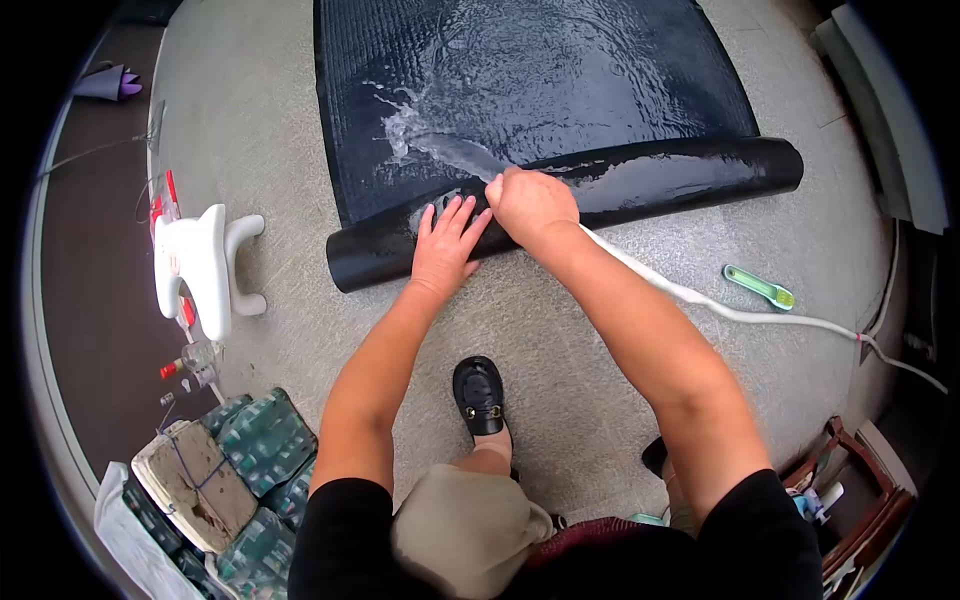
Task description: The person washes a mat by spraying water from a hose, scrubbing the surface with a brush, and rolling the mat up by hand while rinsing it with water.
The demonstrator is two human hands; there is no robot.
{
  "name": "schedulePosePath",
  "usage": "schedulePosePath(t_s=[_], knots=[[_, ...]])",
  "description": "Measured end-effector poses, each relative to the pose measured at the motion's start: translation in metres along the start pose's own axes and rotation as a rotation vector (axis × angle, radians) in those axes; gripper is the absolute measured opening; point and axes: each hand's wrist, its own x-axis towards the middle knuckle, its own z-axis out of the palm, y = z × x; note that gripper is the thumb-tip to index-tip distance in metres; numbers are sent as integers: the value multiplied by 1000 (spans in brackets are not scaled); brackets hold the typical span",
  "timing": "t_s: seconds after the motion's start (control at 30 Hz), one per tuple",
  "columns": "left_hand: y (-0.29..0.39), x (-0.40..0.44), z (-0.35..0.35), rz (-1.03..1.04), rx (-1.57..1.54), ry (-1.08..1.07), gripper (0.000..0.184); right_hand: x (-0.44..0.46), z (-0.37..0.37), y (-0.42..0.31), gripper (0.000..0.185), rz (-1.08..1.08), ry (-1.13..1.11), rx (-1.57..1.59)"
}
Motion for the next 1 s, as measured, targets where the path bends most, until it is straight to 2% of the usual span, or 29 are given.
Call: schedulePosePath(t_s=[0.03,0.1,0.2,0.27,0.3,0.33,0.4,0.47,0.53,0.57,0.6,0.67,0.77,0.8,0.87,0.93,1.0], knots=[[-2,2,-4,11,-15,-11,92,7,6,-6,38,-3,-2,2],[-9,7,-10,21,-45,-44,89,24,20,-12,39,183,31,188],[-25,22,-17,35,-126,-75,79,19,24,-16,41,178,50,166],[-35,35,-32,20,-233,-189,76,16,30,-13,41,215,80,157],[-39,46,-44,-25,-257,-332,81,14,33,-9,41,258,110,152],[-47,55,-51,-12,-323,-342,82,12,34,-7,41,254,109,151],[-68,82,-59,-45,-507,-545,83,10,37,-2,40,282,127,147],[-78,99,-65,-65,-419,-576,87,13,37,-1,39,273,149,143],[-75,90,-64,-18,-9,-240,91,21,32,7,39,284,187,136],[-77,83,-61,-38,46,-82,98,26,28,11,40,282,194,128],[-77,73,-57,-63,122,202,95,33,23,16,40,294,201,121],[-75,48,-34,-180,154,474,87,45,14,27,41,310,218,120],[-67,26,-2,-512,112,572,80,63,14,39,44,303,188,70],[-68,16,1,-516,113,571,80,67,15,40,45,264,177,54],[-80,0,-3,-634,183,743,82,75,15,43,46,249,188,56],[-110,-31,3,-936,208,801,84,83,14,44,46,258,178,36],[-168,-69,36,-1127,-182,749,75,88,12,43,45,269,187,66]])
